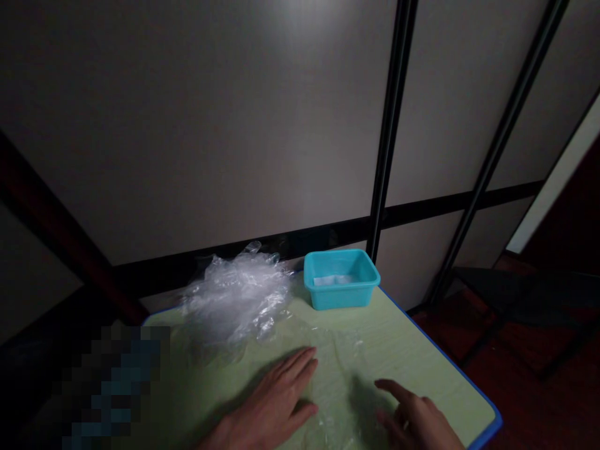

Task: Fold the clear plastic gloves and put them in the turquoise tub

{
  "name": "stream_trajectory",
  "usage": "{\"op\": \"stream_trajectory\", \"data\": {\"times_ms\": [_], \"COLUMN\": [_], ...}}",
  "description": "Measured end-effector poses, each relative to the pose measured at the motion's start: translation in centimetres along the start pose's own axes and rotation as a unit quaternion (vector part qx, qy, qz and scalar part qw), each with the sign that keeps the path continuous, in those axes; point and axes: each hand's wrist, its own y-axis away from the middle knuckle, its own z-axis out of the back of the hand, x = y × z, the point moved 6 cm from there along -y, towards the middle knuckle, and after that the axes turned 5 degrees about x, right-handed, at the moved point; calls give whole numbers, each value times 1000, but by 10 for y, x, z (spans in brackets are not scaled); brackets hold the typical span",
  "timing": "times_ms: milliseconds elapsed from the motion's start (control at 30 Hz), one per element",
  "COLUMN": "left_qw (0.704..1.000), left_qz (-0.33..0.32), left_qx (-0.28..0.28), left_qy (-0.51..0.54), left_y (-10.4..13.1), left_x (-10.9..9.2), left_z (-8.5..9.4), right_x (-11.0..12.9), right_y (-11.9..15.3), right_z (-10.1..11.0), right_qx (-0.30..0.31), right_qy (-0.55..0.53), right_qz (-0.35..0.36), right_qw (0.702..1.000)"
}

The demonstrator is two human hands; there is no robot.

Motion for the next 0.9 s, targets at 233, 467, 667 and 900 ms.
{"op": "stream_trajectory", "data": {"times_ms": [233, 467, 667, 900], "left_qw": [1000, 993, 990, 986], "left_qz": [-13, 64, 59, 72], "left_qx": [1, -62, -65, -68], "left_qy": [-1, -80, -108, -136], "left_y": [-16, -27, -29, -25], "left_x": [-20, 21, 53, 54], "left_z": [-33, -3, -13, -16], "right_x": [68, 79, 74, 55], "right_y": [-36, -76, -94, -86], "right_z": [-16, -54, -83, -63], "right_qx": [-143, -134, -71, -84], "right_qy": [-51, 153, 338, 377], "right_qz": [206, 224, 185, 167], "right_qw": [967, 953, 920, 907]}}
